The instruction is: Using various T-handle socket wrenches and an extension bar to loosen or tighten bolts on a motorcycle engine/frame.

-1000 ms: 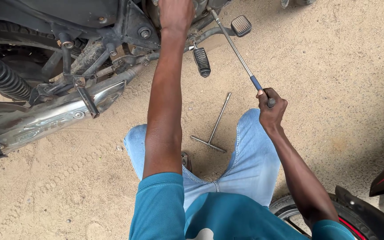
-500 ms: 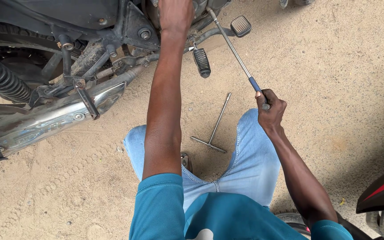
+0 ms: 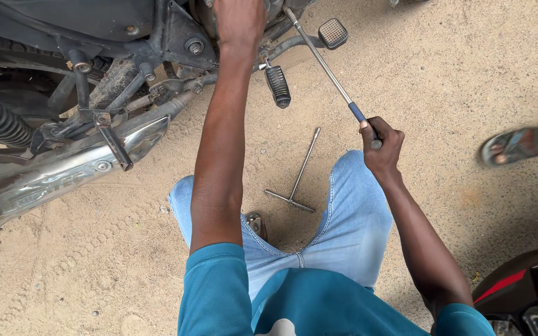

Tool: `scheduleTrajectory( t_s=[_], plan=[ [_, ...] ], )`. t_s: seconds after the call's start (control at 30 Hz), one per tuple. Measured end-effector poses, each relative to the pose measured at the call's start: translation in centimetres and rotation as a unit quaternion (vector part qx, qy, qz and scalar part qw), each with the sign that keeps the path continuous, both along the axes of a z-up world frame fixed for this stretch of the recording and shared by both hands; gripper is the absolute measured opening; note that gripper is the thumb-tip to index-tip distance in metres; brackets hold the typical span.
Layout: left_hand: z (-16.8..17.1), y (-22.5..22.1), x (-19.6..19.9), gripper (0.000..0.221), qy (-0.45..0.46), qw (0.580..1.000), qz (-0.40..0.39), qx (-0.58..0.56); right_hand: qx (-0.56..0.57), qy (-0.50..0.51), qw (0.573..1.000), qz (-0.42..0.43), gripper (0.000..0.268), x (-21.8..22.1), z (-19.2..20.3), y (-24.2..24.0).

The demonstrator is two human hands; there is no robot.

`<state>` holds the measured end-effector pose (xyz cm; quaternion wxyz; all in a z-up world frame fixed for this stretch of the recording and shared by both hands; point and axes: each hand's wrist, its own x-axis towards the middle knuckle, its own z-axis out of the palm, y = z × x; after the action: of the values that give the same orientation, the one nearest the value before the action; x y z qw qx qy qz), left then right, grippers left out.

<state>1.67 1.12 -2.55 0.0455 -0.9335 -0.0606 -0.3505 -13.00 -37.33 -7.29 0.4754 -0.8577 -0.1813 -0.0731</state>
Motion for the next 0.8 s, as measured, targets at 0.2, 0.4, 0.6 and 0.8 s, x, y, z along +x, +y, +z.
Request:
scheduleTrajectory(
  t_s=[0.2, 0.4, 0.6, 0.8],
  plan=[
    [0.8, -0.5, -0.3, 0.008, -0.017, 1.000, -0.010, -0.007, 0.018, 0.010, 1.000, 0.020, 0.033, -0.1, -1.7, 0.2],
    [0.1, -0.7, -0.5, 0.007, 0.028, 0.999, 0.007, -0.036, 0.036, 0.035, 0.999, 0.011, 0.035, -0.8, -1.8, 0.6],
    [1.0, -0.8, -0.2, 0.008, 0.028, 0.999, 0.012, -0.021, 0.059, 0.060, 0.996, -0.011, 0.034, -0.9, -1.1, 1.0],
    [0.8, -0.6, -0.6, 0.008, 0.014, 1.000, 0.001, -0.027, 0.067, 0.067, 0.995, -0.010, 0.032, -0.5, -1.0, 0.7]
  ],
)
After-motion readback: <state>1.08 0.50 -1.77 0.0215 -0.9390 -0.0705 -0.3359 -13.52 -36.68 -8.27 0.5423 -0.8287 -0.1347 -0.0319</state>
